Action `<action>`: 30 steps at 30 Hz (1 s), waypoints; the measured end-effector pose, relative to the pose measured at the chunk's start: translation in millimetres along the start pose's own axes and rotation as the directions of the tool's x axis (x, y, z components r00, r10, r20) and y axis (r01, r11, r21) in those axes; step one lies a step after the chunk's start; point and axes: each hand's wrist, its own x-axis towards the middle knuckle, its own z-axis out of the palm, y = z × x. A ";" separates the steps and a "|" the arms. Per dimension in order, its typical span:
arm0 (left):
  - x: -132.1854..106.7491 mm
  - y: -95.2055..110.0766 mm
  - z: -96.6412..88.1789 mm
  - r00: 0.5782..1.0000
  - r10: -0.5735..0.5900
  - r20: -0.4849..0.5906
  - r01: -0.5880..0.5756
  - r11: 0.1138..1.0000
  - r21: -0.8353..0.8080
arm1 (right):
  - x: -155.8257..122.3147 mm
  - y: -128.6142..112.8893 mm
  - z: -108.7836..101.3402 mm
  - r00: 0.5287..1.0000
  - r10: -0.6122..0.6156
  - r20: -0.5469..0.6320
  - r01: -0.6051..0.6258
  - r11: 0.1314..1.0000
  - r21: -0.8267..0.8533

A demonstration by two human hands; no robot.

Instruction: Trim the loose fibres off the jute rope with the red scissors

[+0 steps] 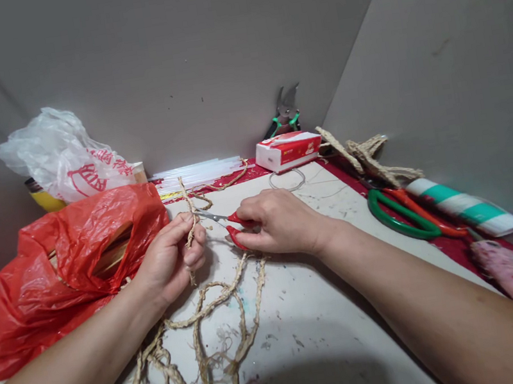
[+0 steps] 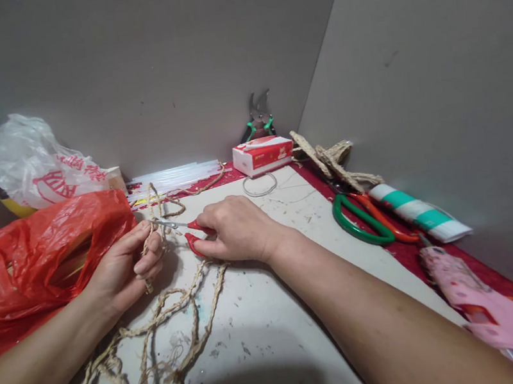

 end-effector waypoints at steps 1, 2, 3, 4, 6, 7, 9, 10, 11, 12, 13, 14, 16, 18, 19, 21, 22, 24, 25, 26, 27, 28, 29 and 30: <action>0.2 0.2 -0.1 1.000 -0.001 0.001 0.001 1.000 -0.007 | 0.0 -0.1 0.0 1.000 -0.006 0.005 0.006 1.000 0.001; 0.3 0.3 -0.2 1.000 -0.001 0.004 0.001 1.000 -0.012 | 0.0 -0.3 0.0 1.000 -0.014 0.012 0.014 1.000 0.002; 0.3 0.4 -0.1 1.000 0.000 0.007 0.000 1.000 -0.013 | 0.1 -0.5 -0.1 1.000 -0.022 0.018 0.022 1.000 0.001; 0.2 0.5 0.0 1.000 -0.001 0.010 0.001 1.000 -0.013 | 0.1 -0.7 -0.2 0.999 -0.027 0.023 0.027 1.000 -0.002; -0.3 0.5 0.5 1.000 -0.007 0.014 0.007 1.000 -0.008 | 0.2 -0.9 -0.3 0.999 -0.037 0.027 0.038 0.999 -0.008; -0.6 0.5 0.8 1.000 -0.012 0.015 0.012 1.000 -0.006 | 0.3 -1.1 -0.4 0.999 -0.042 0.028 0.042 0.999 -0.010; -0.9 0.7 1.1 1.000 -0.021 0.018 0.022 1.000 -0.002 | 0.5 -1.4 -0.9 0.998 -0.054 0.035 0.054 0.998 -0.013; -0.9 0.8 1.0 1.000 -0.025 0.018 0.025 1.000 -0.002 | 0.7 -1.5 -1.4 0.997 -0.059 0.039 0.060 0.998 -0.016; -0.8 1.0 0.9 1.000 -0.026 0.016 0.026 1.000 -0.004 | 0.9 -1.6 -1.9 0.997 -0.062 0.047 0.063 0.998 -0.019; -0.5 1.3 0.6 1.000 -0.027 0.015 0.027 1.000 -0.007 | 1.1 -1.6 -2.4 0.997 -0.059 0.056 0.061 0.998 -0.023; -0.2 1.5 0.4 0.999 -0.028 0.014 0.029 1.000 -0.008 | 1.3 -1.4 -2.8 0.996 -0.056 0.063 0.057 0.998 -0.024; 0.1 1.7 0.1 1.000 -0.028 0.013 0.028 1.000 -0.008 | 1.3 -1.1 -2.9 0.996 -0.054 0.067 0.055 0.998 -0.021; 0.4 1.8 -0.2 1.000 -0.017 0.010 0.017 1.000 0.002 | 1.2 0.1 -1.8 0.997 -0.052 0.063 0.052 0.999 0.011; 0.1 1.4 0.0 1.000 0.009 0.008 -0.009 1.000 0.029 | 1.2 0.9 1.5 0.999 -0.024 0.027 0.021 0.995 0.099; -0.2 1.0 0.4 1.000 0.029 0.006 -0.029 0.998 0.049 | 1.5 0.7 3.7 1.000 0.012 -0.003 -0.012 0.983 0.181; -1.1 -0.3 1.4 0.997 0.077 -0.011 -0.076 0.992 0.105 | 3.1 -1.7 8.5 0.987 0.147 -0.064 -0.105 0.894 0.435; -1.7 -1.2 2.1 0.994 0.104 -0.024 -0.100 0.985 0.144 | 4.5 -4.1 10.6 0.968 0.236 -0.082 -0.145 0.797 0.586; -3.1 -3.6 3.9 0.985 0.162 -0.055 -0.144 0.960 0.242 | 8.2 -10.9 13.5 0.913 0.407 -0.045 -0.195 0.528 0.826; -4.0 -5.1 4.9 0.979 0.193 -0.071 -0.163 0.939 0.303 | 10.2 -14.9 14.2 0.878 0.478 -0.022 -0.200 0.408 0.891; -5.0 -6.8 5.9 0.970 0.227 -0.081 -0.182 0.910 0.372 | 12.0 -19.0 14.4 0.856 0.517 0.026 -0.214 0.308 0.927; -6.1 -8.6 6.9 0.960 0.267 -0.086 -0.203 0.872 0.445 | 13.6 -23.0 14.3 0.839 0.540 0.071 -0.222 0.220 0.950; -7.3 -10.4 7.8 0.948 0.308 -0.083 -0.222 0.826 0.519 | 14.8 -26.8 13.8 0.828 0.548 0.117 -0.232 0.145 0.962; -8.4 -12.2 8.4 0.935 0.348 -0.072 -0.242 0.773 0.587 | 15.6 -30.1 13.1 0.823 0.543 0.166 -0.252 0.088 0.964; -9.3 -13.8 8.7 0.921 0.385 -0.052 -0.264 0.718 0.644 | 16.0 -33.1 12.2 0.819 0.534 0.210 -0.275 0.045 0.960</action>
